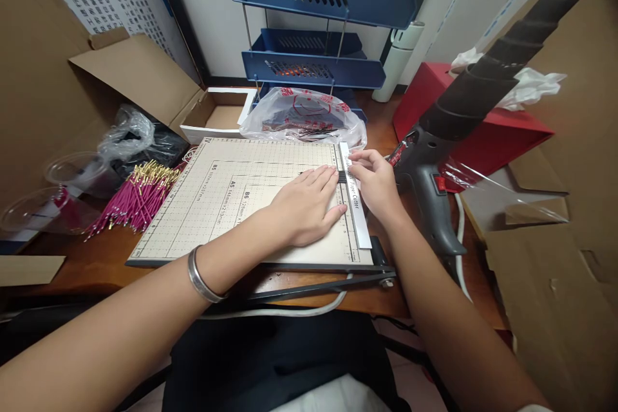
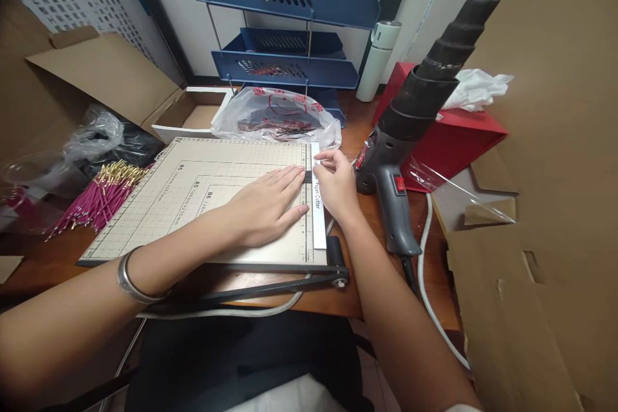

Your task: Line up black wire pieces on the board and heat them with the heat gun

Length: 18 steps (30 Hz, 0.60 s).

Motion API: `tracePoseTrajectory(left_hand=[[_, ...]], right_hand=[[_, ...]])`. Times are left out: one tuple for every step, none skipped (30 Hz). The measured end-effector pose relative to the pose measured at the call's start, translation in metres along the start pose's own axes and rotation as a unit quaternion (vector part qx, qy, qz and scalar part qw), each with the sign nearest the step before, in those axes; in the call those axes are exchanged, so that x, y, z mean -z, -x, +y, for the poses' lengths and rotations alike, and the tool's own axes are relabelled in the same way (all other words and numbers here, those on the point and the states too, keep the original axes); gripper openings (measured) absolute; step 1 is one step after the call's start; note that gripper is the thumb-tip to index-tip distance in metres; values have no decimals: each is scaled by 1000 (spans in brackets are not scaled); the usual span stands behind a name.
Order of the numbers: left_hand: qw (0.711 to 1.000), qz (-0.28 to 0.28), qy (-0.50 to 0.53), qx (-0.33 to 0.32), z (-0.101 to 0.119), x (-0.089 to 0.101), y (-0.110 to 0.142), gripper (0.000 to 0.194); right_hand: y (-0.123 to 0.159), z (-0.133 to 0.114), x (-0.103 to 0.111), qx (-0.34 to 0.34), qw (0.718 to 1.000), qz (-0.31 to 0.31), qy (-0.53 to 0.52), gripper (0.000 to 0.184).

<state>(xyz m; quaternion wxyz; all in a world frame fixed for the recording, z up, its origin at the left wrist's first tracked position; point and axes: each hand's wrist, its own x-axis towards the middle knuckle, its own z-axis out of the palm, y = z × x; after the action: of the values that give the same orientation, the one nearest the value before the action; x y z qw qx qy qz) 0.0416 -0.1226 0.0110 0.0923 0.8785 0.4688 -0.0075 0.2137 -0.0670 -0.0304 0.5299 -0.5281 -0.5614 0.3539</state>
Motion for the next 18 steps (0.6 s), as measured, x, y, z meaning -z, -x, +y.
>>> tracePoseTrajectory(left_hand=[[1000, -2, -1, -1, 0, 0, -1, 81], [1000, -4, -2, -1, 0, 0, -1, 81], [1000, -7, -3, -1, 0, 0, -2, 81], [1000, -10, -4, 0, 0, 0, -2, 81], [1000, -12, -4, 1, 0, 0, -3, 81], [1000, -11, -4, 2, 0, 0, -4, 81], [1000, -8, -3, 3, 0, 0, -4, 81], [1000, -5, -1, 3, 1, 0, -5, 81], [1000, -1, 1, 3, 1, -1, -5, 80], [1000, 2, 2, 2, 2, -1, -5, 80], [1000, 4, 2, 1, 3, -2, -6, 80], [1000, 3, 1, -1, 4, -2, -6, 80], [1000, 2, 0, -3, 5, -2, -6, 79], [1000, 2, -2, -5, 7, -2, -7, 79], [1000, 1, -4, -9, 8, -3, -7, 79], [1000, 1, -6, -13, 10, -3, -8, 79], [1000, 2, -8, -16, 11, -3, -8, 78], [1000, 3, -10, -18, 12, -3, -8, 78]], right_hand=[[1, -1, -1, -2, 1000, 1, -4, 18], [1, -2, -1, -4, 1000, 4, -7, 17], [2, -3, -2, -5, 1000, 7, -10, 17], [2, -4, -2, -6, 1000, 12, -12, 16], [2, -4, -2, -8, 1000, 17, -13, 16], [2, -5, -2, -8, 1000, 21, -12, 15], [2, -4, -2, -8, 1000, 26, -11, 15], [2, -4, -2, -10, 999, 29, -10, 14], [2, -4, -1, -12, 999, 32, -8, 14], [2, -3, -1, -15, 999, 34, -7, 13], [2, -2, -1, -17, 999, 35, -7, 13], [2, -2, 0, -17, 999, 35, -5, 13], [2, -1, 0, -14, 999, 35, -2, 13], [2, 0, 1, -10, 999, 35, 4, 13], [2, 0, 1, -4, 999, 38, 14, 13], [2, 1, 2, 0, 999, 44, 26, 13], [1, 2, 2, 2, 998, 54, 38, 14], [1, 2, 2, -1, 997, 66, 47, 15]])
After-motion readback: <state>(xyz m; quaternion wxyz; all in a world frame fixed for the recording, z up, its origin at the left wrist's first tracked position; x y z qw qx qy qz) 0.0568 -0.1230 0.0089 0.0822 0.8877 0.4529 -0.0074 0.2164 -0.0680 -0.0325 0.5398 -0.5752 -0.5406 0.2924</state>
